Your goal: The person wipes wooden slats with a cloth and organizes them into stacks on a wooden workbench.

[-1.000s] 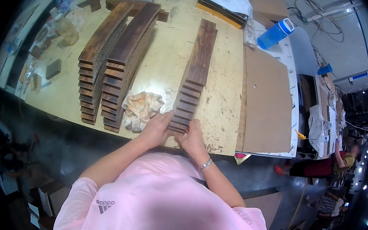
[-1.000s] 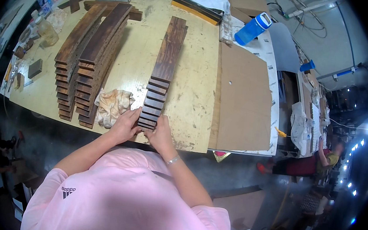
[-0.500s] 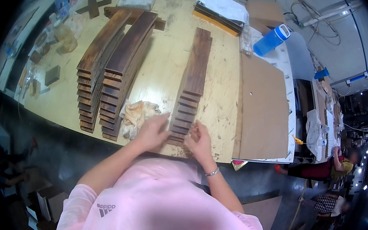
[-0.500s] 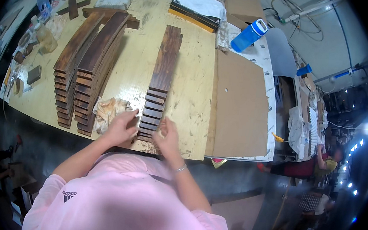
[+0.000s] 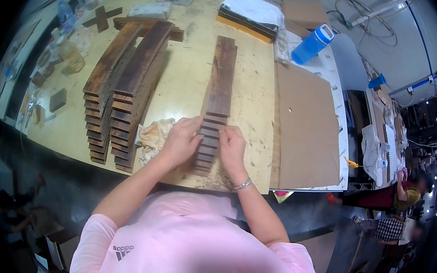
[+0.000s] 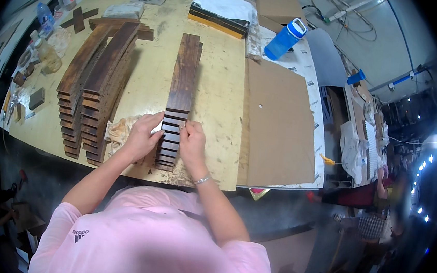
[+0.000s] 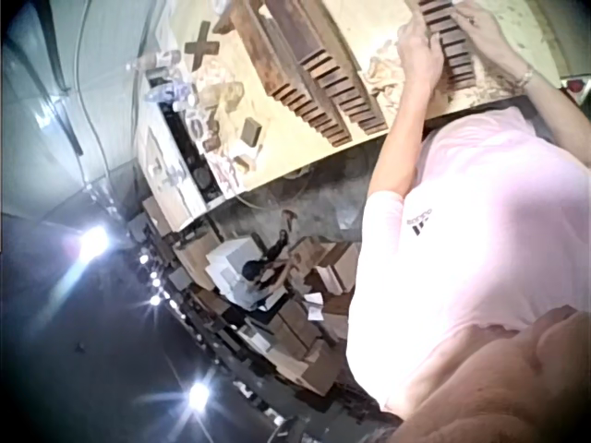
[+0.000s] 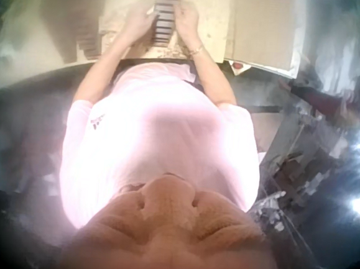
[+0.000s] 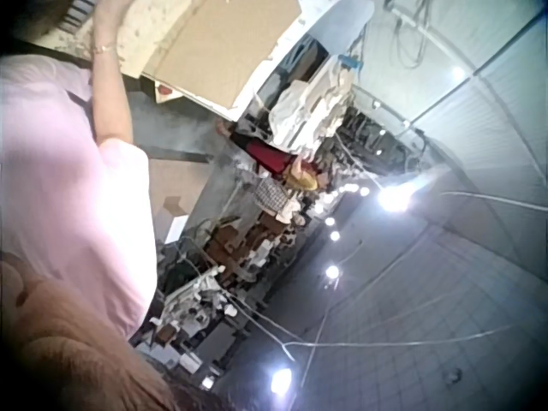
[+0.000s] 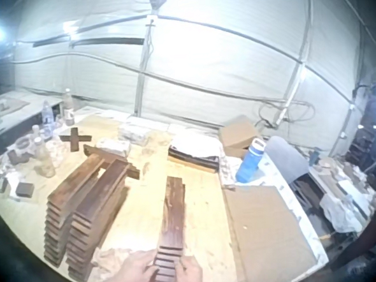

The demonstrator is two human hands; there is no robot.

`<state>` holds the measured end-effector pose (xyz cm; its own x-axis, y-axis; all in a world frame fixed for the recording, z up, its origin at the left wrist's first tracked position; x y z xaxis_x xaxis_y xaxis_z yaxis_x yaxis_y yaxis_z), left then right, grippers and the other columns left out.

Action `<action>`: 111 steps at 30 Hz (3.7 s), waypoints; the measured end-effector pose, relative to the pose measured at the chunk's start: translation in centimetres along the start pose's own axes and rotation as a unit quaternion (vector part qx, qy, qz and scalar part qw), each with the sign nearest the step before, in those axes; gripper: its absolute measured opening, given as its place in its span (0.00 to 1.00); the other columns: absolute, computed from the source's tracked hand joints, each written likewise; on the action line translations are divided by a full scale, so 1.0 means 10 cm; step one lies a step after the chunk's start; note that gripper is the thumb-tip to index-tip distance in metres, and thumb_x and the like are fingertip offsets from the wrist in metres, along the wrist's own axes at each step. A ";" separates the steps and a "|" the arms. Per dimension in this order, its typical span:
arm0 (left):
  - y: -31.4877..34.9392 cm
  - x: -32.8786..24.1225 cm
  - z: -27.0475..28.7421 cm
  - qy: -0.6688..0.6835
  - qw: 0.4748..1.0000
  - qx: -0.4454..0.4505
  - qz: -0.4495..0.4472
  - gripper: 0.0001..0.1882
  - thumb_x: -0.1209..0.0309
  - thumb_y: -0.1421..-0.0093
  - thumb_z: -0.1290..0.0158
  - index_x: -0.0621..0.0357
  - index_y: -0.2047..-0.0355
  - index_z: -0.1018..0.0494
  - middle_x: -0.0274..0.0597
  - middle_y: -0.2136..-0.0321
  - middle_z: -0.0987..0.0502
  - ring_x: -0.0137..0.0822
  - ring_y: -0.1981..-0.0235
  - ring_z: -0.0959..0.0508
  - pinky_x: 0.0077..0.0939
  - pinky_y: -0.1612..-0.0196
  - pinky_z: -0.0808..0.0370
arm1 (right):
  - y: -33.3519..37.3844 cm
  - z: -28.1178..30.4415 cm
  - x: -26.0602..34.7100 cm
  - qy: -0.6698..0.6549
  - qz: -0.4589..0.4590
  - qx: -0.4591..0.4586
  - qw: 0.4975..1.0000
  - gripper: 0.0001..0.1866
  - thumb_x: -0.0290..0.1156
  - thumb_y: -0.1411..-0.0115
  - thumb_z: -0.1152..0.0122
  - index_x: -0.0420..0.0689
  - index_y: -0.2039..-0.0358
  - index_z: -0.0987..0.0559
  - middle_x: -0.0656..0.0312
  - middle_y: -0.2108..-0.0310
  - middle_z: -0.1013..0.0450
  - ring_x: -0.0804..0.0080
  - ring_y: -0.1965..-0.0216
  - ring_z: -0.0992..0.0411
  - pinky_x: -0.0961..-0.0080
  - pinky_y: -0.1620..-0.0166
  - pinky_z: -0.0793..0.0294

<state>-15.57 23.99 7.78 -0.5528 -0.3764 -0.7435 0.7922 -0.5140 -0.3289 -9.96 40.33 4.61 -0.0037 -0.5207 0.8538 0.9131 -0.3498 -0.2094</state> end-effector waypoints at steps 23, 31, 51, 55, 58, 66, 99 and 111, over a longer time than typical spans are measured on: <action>0.11 0.18 -0.13 -0.035 0.999 0.028 0.025 0.34 0.81 0.47 0.40 0.68 0.38 0.32 0.61 0.43 0.26 0.57 0.43 0.26 0.42 0.38 0.31 | 0.02 -0.08 -0.06 -0.085 -0.137 -0.050 0.986 0.16 0.36 0.34 0.38 0.31 0.62 0.21 0.51 0.67 0.27 0.64 0.65 0.27 0.70 0.60 0.27; 0.22 0.51 -0.30 0.027 0.996 0.046 0.069 0.30 0.80 0.41 0.46 0.68 0.36 0.34 0.58 0.40 0.29 0.56 0.38 0.30 0.43 0.34 0.37 | -0.08 -0.41 -0.47 -0.158 -0.157 -0.158 0.962 0.17 0.40 0.40 0.32 0.40 0.62 0.26 0.54 0.67 0.25 0.61 0.67 0.27 0.65 0.62 0.28; 0.62 0.20 -0.23 -0.353 0.921 0.165 -0.027 0.25 0.61 0.29 0.56 0.61 0.36 0.30 0.48 0.34 0.32 0.51 0.29 0.40 0.57 0.30 0.50 | 0.02 -0.60 -0.37 -0.086 -0.212 -0.098 0.969 0.32 0.48 0.31 0.48 0.36 0.37 0.33 0.43 0.40 0.34 0.45 0.35 0.41 0.59 0.35 0.38; 0.67 0.38 -0.29 -0.409 0.896 0.148 -0.086 0.25 0.61 0.29 0.55 0.59 0.36 0.30 0.46 0.34 0.33 0.53 0.29 0.41 0.60 0.32 0.47 | -0.01 -0.61 -0.34 -0.084 -0.210 -0.105 0.968 0.32 0.48 0.30 0.50 0.34 0.36 0.35 0.44 0.40 0.36 0.47 0.37 0.39 0.60 0.35 0.37; 0.65 0.46 -0.33 -0.437 0.883 0.122 -0.118 0.25 0.57 0.30 0.54 0.56 0.38 0.28 0.43 0.34 0.31 0.52 0.30 0.39 0.60 0.35 0.42 | 0.01 -0.52 -0.25 -0.098 -0.208 -0.071 0.971 0.32 0.48 0.29 0.50 0.35 0.36 0.36 0.44 0.39 0.36 0.47 0.36 0.40 0.60 0.34 0.37; 0.71 0.51 -0.30 -0.460 0.871 0.036 -0.170 0.23 0.54 0.32 0.53 0.48 0.42 0.23 0.39 0.43 0.23 0.49 0.41 0.27 0.55 0.42 0.33 | 0.00 -0.49 -0.19 -0.115 -0.219 -0.048 0.968 0.37 0.50 0.33 0.45 0.35 0.34 0.38 0.43 0.40 0.36 0.46 0.38 0.36 0.58 0.37 0.33; 0.50 0.71 -0.43 -0.214 0.966 0.139 0.039 0.28 0.70 0.42 0.47 0.65 0.41 0.30 0.57 0.41 0.28 0.54 0.38 0.31 0.57 0.33 0.43 | 0.14 -0.33 -0.37 -0.256 -0.162 -0.083 0.949 0.18 0.34 0.37 0.36 0.39 0.51 0.25 0.59 0.62 0.20 0.72 0.63 0.23 0.72 0.54 0.23; 0.97 0.13 0.33 -0.103 0.986 -0.072 -0.110 0.21 0.75 0.50 0.38 0.55 0.52 0.22 0.42 0.52 0.20 0.42 0.50 0.23 0.48 0.44 0.34 | 0.18 -0.40 -0.13 -0.357 -0.211 -0.074 0.907 0.18 0.33 0.33 0.41 0.42 0.45 0.27 0.62 0.52 0.25 0.71 0.52 0.27 0.66 0.47 0.25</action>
<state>-9.42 15.96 5.51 -0.7445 -0.4237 -0.5160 0.6675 -0.4913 -0.5596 -9.91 37.24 1.17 -0.0281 0.3030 0.9526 0.8271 -0.5281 0.1923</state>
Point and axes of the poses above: each hand's wrist, its own y-axis away from the middle knuckle, its own z-axis out of the back of the hand, x = y × z, the point moved 6 cm from there along -y, towards the middle knuckle
